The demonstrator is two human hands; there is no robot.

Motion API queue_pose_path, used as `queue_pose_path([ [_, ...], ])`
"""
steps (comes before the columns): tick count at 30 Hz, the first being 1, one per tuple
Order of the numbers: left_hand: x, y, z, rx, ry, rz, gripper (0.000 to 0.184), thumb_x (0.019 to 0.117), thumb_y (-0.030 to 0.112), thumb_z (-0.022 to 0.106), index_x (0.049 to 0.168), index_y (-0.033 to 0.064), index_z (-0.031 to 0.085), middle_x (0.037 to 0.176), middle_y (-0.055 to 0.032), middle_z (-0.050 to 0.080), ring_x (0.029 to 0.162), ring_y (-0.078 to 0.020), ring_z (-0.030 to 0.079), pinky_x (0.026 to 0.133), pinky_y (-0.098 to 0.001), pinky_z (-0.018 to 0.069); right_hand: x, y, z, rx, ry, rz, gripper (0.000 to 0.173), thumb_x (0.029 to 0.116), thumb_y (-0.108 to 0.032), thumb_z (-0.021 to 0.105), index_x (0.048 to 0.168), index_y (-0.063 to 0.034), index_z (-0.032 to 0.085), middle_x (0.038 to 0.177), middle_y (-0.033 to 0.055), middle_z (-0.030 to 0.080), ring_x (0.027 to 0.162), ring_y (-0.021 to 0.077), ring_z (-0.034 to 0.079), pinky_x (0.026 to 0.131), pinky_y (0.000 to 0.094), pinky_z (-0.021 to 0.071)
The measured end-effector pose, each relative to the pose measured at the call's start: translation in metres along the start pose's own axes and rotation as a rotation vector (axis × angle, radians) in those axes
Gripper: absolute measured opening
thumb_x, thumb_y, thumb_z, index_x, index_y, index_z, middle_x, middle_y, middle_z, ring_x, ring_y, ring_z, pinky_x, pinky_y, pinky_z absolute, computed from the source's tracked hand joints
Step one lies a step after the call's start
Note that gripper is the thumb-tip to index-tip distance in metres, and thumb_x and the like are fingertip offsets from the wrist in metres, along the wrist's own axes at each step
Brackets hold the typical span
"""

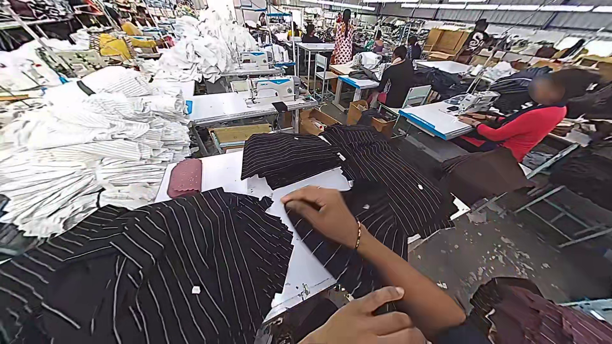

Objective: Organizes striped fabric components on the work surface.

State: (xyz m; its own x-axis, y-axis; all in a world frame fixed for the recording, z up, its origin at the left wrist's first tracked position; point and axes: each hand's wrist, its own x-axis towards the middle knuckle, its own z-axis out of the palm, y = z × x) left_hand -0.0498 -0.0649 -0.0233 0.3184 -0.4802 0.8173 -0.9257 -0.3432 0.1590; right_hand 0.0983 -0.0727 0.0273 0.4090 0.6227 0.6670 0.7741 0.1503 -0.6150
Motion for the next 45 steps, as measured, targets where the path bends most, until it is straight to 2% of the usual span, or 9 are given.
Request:
queue_pose_path([
  [4,-0.044,-0.009,-0.039,0.312,0.273,-0.358,0.016,0.1049,0.02,0.055,0.101,0.0154,0.07,0.081,-0.0038,0.068,0.07,-0.015,0.064,0.065,-0.0253,0.0522,-0.016,-0.013,-0.008,0.234,-0.275,0.163,0.039,0.1106,-0.018,0.042,0.116,0.0049,0.073,0.11,0.0098,0.077,0.105,0.011,0.073,0.098,0.0311,0.0583],
  [7,-0.074,-0.011,-0.076,0.454,0.546,-0.643,0.018,0.1038,0.021,0.059,0.096,0.0093,0.069,0.077,-0.0052,0.068,0.071,-0.0073,0.065,0.067,-0.0207,0.0542,-0.058,-0.015,-0.006,0.262,-0.467,0.248,0.036,0.1075,-0.022,0.05,0.112,0.0047,0.073,0.102,0.01,0.077,0.093,0.0094,0.073,0.087,0.0302,0.0587],
  [11,-0.099,0.005,-0.132,0.437,0.731,-0.702,0.012,0.1035,0.02,0.061,0.102,0.012,0.07,0.097,0.0131,0.072,0.092,0.0132,0.062,0.086,-0.0109,0.051,-0.123,0.043,0.029,-0.081,-0.77,0.446,0.028,0.0995,-0.024,0.065,0.105,0.0023,0.073,0.09,0.025,0.073,0.086,0.043,0.073,0.079,0.066,0.0538],
  [16,-0.108,0.02,-0.194,0.167,0.596,-0.962,0.048,0.0955,0.022,0.071,0.14,0.0202,0.053,0.095,0.0267,0.068,0.074,0.015,0.058,0.069,-0.0082,0.0505,-0.091,0.081,-0.009,-0.097,-0.466,0.448,0.015,0.0927,-0.012,0.068,0.096,0.0001,0.077,0.083,0.0147,0.075,0.077,0.0265,0.073,0.072,0.0499,0.0564],
  [18,-0.113,-0.007,-0.212,0.034,0.423,-1.199,0.067,0.0912,0.008,0.07,0.151,0.0018,0.041,0.077,0.0127,0.067,0.054,0.0045,0.054,0.052,-0.0163,0.0494,-0.051,0.094,-0.028,-0.215,-0.417,0.489,0.017,0.0929,-0.013,0.066,0.101,-0.0028,0.078,0.088,0.0143,0.076,0.084,0.028,0.074,0.077,0.0525,0.056],
  [20,-0.124,-0.061,-0.217,0.101,0.384,-1.329,0.046,0.0918,0.01,0.067,0.137,0.0036,0.062,0.069,0.0041,0.065,0.041,-0.0019,0.049,0.038,-0.0206,0.0444,-0.009,0.111,-0.041,-0.38,-0.37,0.467,0.022,0.098,-0.018,0.062,0.109,-0.0066,0.077,0.099,0.0143,0.077,0.095,0.0325,0.074,0.085,0.0579,0.0551],
  [27,-0.093,-0.219,-0.279,0.503,0.716,-0.758,0.023,0.0998,0.005,0.052,0.115,-0.0028,0.067,0.115,-0.0031,0.074,0.105,-0.0063,0.071,0.096,-0.0277,0.0572,0.127,0.151,-0.081,-0.672,0.439,-0.125,0.024,0.0937,-0.003,0.063,0.112,-0.0083,0.078,0.112,0.0094,0.077,0.103,0.0268,0.073,0.093,0.0467,0.056],
  [37,-0.247,-0.354,-0.162,0.437,0.511,-1.536,0.027,0.103,0.002,0.049,0.121,-0.0084,0.066,0.132,-0.0261,0.064,0.128,-0.0377,0.059,0.11,-0.053,0.0437,0.025,0.374,-0.04,-0.696,-0.271,0.415,0.048,0.0975,0.008,0.042,0.137,-0.007,0.066,0.146,0.0114,0.06,0.138,0.0298,0.055,0.117,0.0522,0.039],
  [45,-0.239,-0.286,-0.084,0.57,0.519,-1.547,0.045,0.0975,0.004,0.056,0.139,-0.0113,0.051,0.149,-0.0342,0.046,0.14,-0.0476,0.045,0.115,-0.0587,0.0349,-0.125,0.259,-0.002,-0.388,-0.248,0.484,0.037,0.1002,-0.003,0.049,0.13,-0.0033,0.07,0.143,0.0143,0.062,0.135,0.0296,0.057,0.115,0.0445,0.044],
])
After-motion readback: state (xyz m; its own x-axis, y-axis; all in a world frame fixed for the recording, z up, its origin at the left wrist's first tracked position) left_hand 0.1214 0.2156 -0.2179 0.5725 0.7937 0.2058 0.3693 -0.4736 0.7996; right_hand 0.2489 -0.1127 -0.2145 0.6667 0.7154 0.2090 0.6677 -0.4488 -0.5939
